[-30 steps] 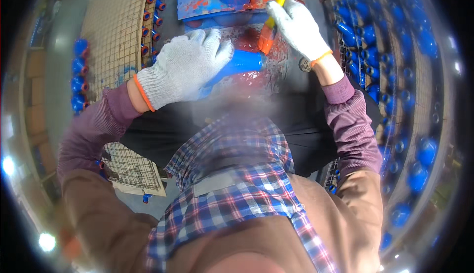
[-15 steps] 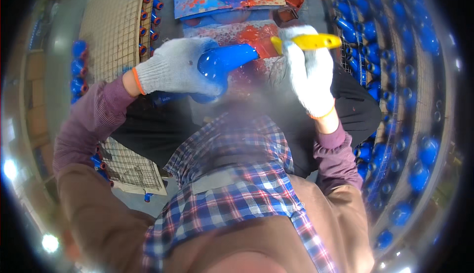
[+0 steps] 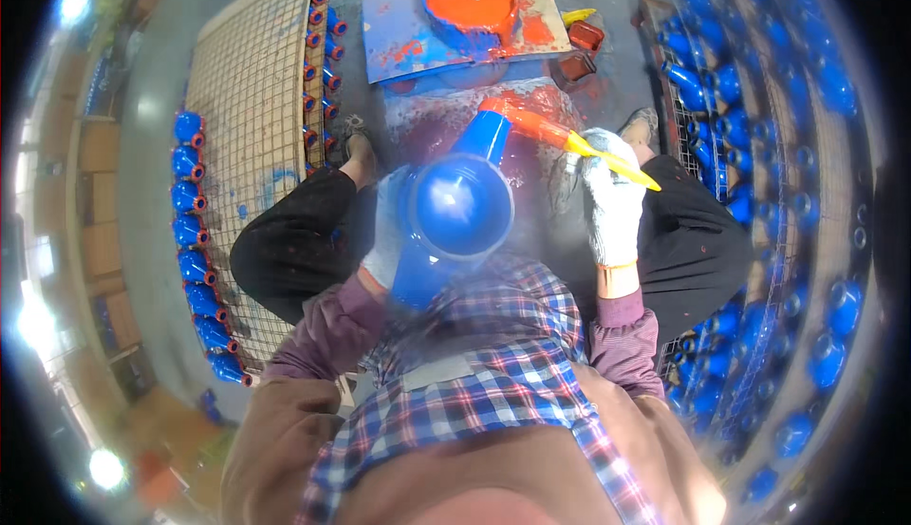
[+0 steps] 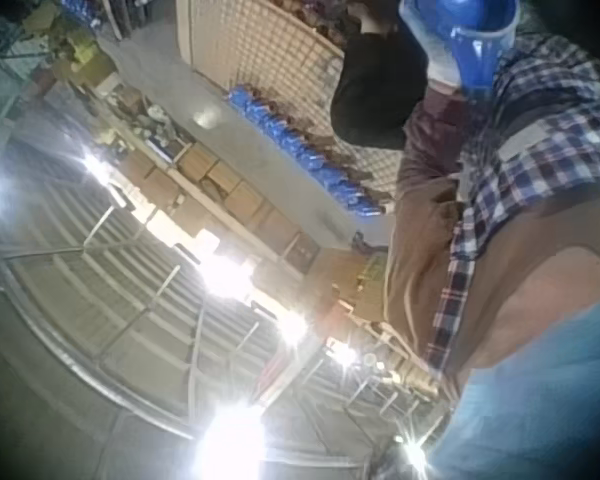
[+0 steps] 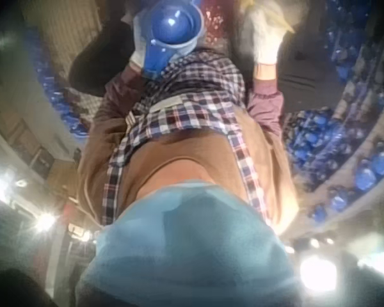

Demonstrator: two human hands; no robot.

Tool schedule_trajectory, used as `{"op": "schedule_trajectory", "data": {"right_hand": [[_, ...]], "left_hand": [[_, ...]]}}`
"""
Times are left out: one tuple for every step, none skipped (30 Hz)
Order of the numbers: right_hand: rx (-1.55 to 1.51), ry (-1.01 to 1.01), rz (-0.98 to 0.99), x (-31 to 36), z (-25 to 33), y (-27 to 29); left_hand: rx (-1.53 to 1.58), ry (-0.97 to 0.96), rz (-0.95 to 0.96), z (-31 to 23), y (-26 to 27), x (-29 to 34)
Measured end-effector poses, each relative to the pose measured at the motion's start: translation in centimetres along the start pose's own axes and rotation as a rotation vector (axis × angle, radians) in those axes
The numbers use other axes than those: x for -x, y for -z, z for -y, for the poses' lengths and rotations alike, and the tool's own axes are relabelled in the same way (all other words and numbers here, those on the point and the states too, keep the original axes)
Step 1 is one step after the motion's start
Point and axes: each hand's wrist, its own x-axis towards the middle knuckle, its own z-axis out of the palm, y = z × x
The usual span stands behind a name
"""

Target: Applying orange paint with a brush and spray to blue manufactured parts and placing them on a rack.

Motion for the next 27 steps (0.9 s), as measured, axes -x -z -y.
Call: {"op": "schedule_trajectory", "data": {"right_hand": [[-0.094,-0.044,-0.009,0.1,-0.5,-0.2],[-0.183,-0.080,-0.024,0.3,-0.9,-0.3],[-0.230,-0.097,-0.037,0.3,-1.3,-0.4],[-0.236,-0.097,-0.025,0.4,-1.5,-0.5],[-0.237,-0.088,-0.032,0.4,-1.7,-0.5],[-0.229,-0.069,-0.050,0.4,-1.8,-0.4],[-0.235,-0.075,-0.040,0.5,-1.8,-0.3],[-0.157,-0.066,-0.053,0.5,-1.7,0.0],[-0.056,-0.035,-0.069,0.5,-1.5,0.2],[-0.077,-0.056,-0.060,0.5,-1.4,0.6],[-0.029,-0.037,-0.073,0.5,-1.1,0.9],[0.015,0.005,-0.081,0.5,-0.8,1.3],[0.045,0.042,-0.094,0.4,-0.6,1.5],[0.036,0.043,-0.112,0.4,-0.2,1.9],[0.068,0.026,-0.125,0.3,0.1,2.1],[0.101,0.041,-0.145,0.2,0.5,2.4],[0.075,0.038,-0.155,0.2,0.8,2.5],[0.109,0.032,-0.123,-0.1,1.2,2.6],[0.109,0.045,-0.137,-0.1,1.6,2.7],[0.109,0.059,-0.155,-0.3,2.1,2.9],[0.138,0.095,-0.145,-0.4,2.8,3.1],[0.162,0.109,-0.144,-0.6,3.3,3.3],[0.156,0.089,-0.172,-0.9,3.8,3.4],[0.154,0.135,-0.173,-1.0,4.1,3.5],[0.154,0.096,-0.187,-1.3,4.3,3.5],[0.148,0.085,-0.225,-1.6,4.5,3.4],[0.143,0.118,-0.238,-1.9,4.6,3.4]], "left_hand": [[-0.162,-0.029,0.005,1.1,0.1,-0.2],[-0.018,0.018,0.132,2.1,0.1,-0.5],[0.233,0.169,0.430,2.9,0.1,-1.2],[0.453,0.340,0.630,3.5,-0.1,-1.9],[0.462,0.378,0.750,3.7,-0.2,-2.2],[0.425,0.288,0.746,4.0,-0.4,-2.2],[0.395,0.274,0.752,4.2,-0.6,-2.2],[0.392,0.213,0.659,4.2,-0.9,-2.2],[0.388,0.150,0.565,4.1,-1.3,-2.1],[0.386,0.085,0.469,3.9,-1.8,-2.0],[0.385,0.020,0.368,3.6,-2.3,-1.8],[0.348,-0.008,0.316,3.1,-2.9,-2.0],[0.204,-0.118,0.247,2.5,-3.6,-2.1],[0.108,-0.178,0.178,2.0,-4.2,-2.3],[0.015,-0.231,0.107,1.3,-4.8,-2.3],[-0.035,-0.254,0.078,0.6,-5.2,-2.5],[-0.083,-0.261,0.057,0.1,-5.5,-2.5],[-0.130,-0.264,0.044,-0.5,-5.7,-2.6],[-0.165,-0.256,0.045,-1.0,-5.8,-2.7],[-0.195,-0.240,0.055,-1.5,-5.8,-2.9],[-0.204,-0.212,0.072,-1.8,-5.7,-3.0],[-0.210,-0.177,0.095,-2.3,-5.5,-3.3],[-0.217,-0.140,0.117,-2.7,-5.4,-3.5],[-0.212,-0.102,0.139,-3.1,-5.2,-3.8],[-0.211,-0.064,0.197,-3.5,-5.1,-4.2],[-0.220,-0.031,0.309,-3.9,-5.1,-4.6],[-0.178,0.056,0.302,-4.2,-5.0,-5.1]]}}
